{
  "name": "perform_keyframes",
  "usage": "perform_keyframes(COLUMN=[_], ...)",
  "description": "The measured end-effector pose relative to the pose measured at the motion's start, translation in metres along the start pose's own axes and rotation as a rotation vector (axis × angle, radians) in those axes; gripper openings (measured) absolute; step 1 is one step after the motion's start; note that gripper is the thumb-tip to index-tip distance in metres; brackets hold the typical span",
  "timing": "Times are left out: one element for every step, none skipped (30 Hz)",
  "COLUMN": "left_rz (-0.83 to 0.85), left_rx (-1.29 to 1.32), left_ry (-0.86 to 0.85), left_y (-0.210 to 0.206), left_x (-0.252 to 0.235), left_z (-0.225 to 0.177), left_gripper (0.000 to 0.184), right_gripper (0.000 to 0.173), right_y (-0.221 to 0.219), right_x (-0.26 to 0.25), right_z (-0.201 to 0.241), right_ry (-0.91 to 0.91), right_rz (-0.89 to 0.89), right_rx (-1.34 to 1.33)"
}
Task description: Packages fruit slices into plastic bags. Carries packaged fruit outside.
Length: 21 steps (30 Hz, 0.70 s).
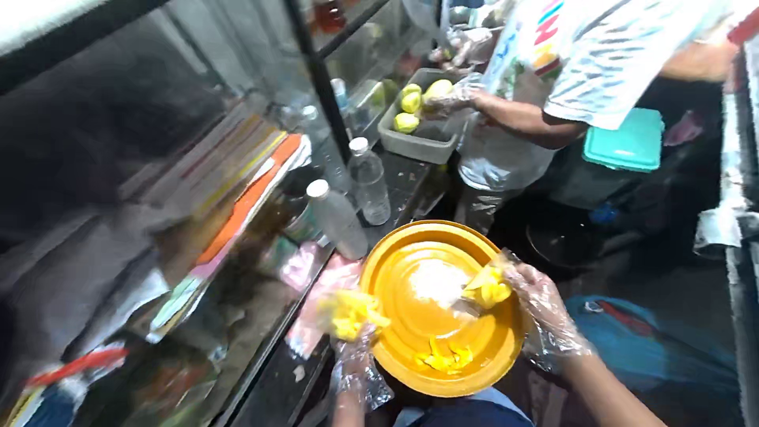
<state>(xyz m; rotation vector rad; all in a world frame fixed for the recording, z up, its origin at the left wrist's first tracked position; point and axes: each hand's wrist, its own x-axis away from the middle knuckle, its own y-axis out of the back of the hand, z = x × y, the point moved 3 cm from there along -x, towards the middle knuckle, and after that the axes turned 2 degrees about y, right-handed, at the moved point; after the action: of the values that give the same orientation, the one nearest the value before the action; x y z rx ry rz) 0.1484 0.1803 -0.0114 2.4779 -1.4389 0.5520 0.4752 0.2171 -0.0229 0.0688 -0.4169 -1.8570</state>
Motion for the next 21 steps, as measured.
perform_keyframes(left_rz=[0.073,0.141,0.199,0.256,0.296,0.321,0.333,0.354,0.379,0.402,0.414,0.416,0.409,0.391,0.374,0.368,0.388,0.405,0.407,0.4,0.388], left_rx=[-0.016,-0.043,-0.088,-0.134,-0.158,-0.165,-0.159,-0.141,-0.126,-0.116,-0.126,-0.15,-0.17,-0.165,-0.138,-0.115,-0.098,-0.088,-0.091,-0.093,-0.103], left_ry=[0.008,0.036,0.052,0.053,0.054,0.067,0.083,0.104,0.128,0.137,0.137,0.138,0.146,0.169,0.19,0.216,0.24,0.26,0.277,0.291,0.299], left_y=[-0.025,-0.048,-0.07,-0.089,-0.107,-0.123,-0.138,-0.151,-0.162,-0.171,-0.179,-0.184,-0.188,-0.192,-0.195,-0.199,-0.203,-0.207,-0.209,-0.21,-0.209], left_x=[-0.011,-0.02,-0.032,-0.044,-0.056,-0.066,-0.073,-0.078,-0.082,-0.09,-0.098,-0.107,-0.118,-0.127,-0.14,-0.153,-0.166,-0.178,-0.188,-0.197,-0.206], left_z=[0.005,0.009,0.017,0.028,0.039,0.048,0.054,0.057,0.058,0.062,0.067,0.072,0.079,0.086,0.097,0.107,0.116,0.125,0.134,0.142,0.15], left_gripper=[0.068,0.076,0.082,0.086,0.087,0.086,0.08,0.074,0.071,0.067,0.061,0.055,0.049,0.046,0.043,0.041,0.04,0.039,0.038,0.038,0.037], right_gripper=[0.025,0.027,0.028,0.028,0.029,0.031,0.031,0.032,0.031,0.031,0.031,0.032,0.031,0.031,0.032,0.033,0.034,0.034,0.033,0.032,0.031], right_y=[0.015,0.027,0.037,0.045,0.051,0.056,0.059,0.06,0.06,0.06,0.06,0.058,0.055,0.051,0.045,0.038,0.03,0.021,0.011,0.002,-0.006], right_x=[-0.007,-0.015,-0.023,-0.032,-0.041,-0.049,-0.057,-0.063,-0.068,-0.074,-0.078,-0.081,-0.084,-0.086,-0.088,-0.09,-0.091,-0.092,-0.093,-0.093,-0.094], right_z=[-0.016,-0.032,-0.047,-0.062,-0.075,-0.087,-0.098,-0.11,-0.121,-0.131,-0.14,-0.149,-0.159,-0.171,-0.184,-0.198,-0.211,-0.224,-0.235,-0.245,-0.252], right_ry=[-0.037,-0.077,-0.116,-0.15,-0.186,-0.222,-0.247,-0.271,-0.294,-0.314,-0.332,-0.356,-0.379,-0.401,-0.419,-0.434,-0.447,-0.462,-0.474,-0.494,-0.519], right_rz=[-0.054,-0.1,-0.137,-0.169,-0.192,-0.203,-0.218,-0.231,-0.246,-0.255,-0.258,-0.254,-0.254,-0.253,-0.246,-0.236,-0.223,-0.216,-0.218,-0.214,-0.198], right_rx=[0.008,0.015,0.015,0.019,0.025,0.031,0.031,0.029,0.027,0.024,0.025,0.02,0.014,0.009,0.006,0.005,0.007,-0.004,-0.03,-0.055,-0.064])
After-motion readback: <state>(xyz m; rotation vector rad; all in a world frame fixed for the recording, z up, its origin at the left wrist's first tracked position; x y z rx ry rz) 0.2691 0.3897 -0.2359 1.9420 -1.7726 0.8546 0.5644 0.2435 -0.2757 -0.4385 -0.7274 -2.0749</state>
